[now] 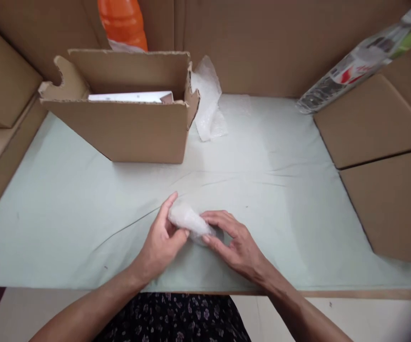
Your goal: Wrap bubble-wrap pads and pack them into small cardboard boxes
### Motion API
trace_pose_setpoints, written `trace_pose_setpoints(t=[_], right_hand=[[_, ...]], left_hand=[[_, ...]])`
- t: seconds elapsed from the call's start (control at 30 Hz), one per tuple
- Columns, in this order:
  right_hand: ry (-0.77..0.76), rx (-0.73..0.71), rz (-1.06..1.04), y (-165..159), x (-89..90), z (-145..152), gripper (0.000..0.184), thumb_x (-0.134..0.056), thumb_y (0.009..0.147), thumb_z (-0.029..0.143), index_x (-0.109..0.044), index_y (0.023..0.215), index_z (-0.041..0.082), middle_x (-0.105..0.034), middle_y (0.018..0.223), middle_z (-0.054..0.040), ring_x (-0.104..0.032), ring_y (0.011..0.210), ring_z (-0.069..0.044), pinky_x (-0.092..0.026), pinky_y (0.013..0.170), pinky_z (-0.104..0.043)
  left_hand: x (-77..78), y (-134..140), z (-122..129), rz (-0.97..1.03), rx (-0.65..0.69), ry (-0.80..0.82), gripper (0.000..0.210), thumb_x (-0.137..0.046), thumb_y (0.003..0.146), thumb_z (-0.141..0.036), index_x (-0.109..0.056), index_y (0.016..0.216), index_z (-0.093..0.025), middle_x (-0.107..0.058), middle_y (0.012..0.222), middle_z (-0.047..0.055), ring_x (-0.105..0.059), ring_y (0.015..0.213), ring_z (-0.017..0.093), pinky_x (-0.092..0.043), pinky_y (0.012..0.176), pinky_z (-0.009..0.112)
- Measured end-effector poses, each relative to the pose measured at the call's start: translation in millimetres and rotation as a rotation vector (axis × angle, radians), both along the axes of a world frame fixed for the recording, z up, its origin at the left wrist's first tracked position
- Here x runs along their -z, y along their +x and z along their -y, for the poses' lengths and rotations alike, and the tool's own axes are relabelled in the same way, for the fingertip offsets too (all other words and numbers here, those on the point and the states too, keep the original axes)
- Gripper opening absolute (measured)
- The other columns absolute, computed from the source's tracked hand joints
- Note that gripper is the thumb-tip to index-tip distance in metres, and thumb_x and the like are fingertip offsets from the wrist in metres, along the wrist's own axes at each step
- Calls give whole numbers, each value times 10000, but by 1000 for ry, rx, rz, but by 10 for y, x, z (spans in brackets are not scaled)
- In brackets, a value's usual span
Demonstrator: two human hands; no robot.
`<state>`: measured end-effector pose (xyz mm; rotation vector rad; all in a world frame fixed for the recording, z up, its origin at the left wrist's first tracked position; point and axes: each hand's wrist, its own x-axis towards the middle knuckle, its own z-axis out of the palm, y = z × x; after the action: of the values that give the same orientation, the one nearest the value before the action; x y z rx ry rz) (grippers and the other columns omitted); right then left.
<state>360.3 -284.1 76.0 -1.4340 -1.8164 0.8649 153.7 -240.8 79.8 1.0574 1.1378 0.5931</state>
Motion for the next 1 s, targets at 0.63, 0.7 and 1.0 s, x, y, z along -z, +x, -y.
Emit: trace_pose_setpoints(t=[0.63, 0.7, 1.0], right_hand=[[365, 319, -389, 113, -1461, -1024, 426, -821, 750, 231, -711, 1149, 331, -701, 972, 12, -648, 676, -154, -521, 483, -262], [460, 273, -500, -17, -1642, -1263, 366, -811, 737, 206, -718, 1071, 324, -674, 1012, 12, -651, 716, -162, -523, 472, -282], [459, 224, -162, -190, -1522, -1671, 342, -780, 822, 410, -662, 1116, 283, -683, 951, -15, -650, 757, -186, -572, 577, -328]], left_hand=[[-935, -730, -1650, -871, -76, 1631, 617, -555, 884, -121, -451, 1487, -200, -679, 1273, 114, -591, 1276, 310, -424, 1135, 529], [-931, -737, -1722, -922, -46, 1645, 474, -504, 873, -92, -593, 1332, -166, -730, 1002, 79, -671, 1028, 277, -478, 1042, 505], [-1093, -1051, -1210, -989, 243, 1652, 254, -477, 862, -76, -689, 955, -181, -670, 774, 39, -615, 757, 216, -462, 1017, 482]])
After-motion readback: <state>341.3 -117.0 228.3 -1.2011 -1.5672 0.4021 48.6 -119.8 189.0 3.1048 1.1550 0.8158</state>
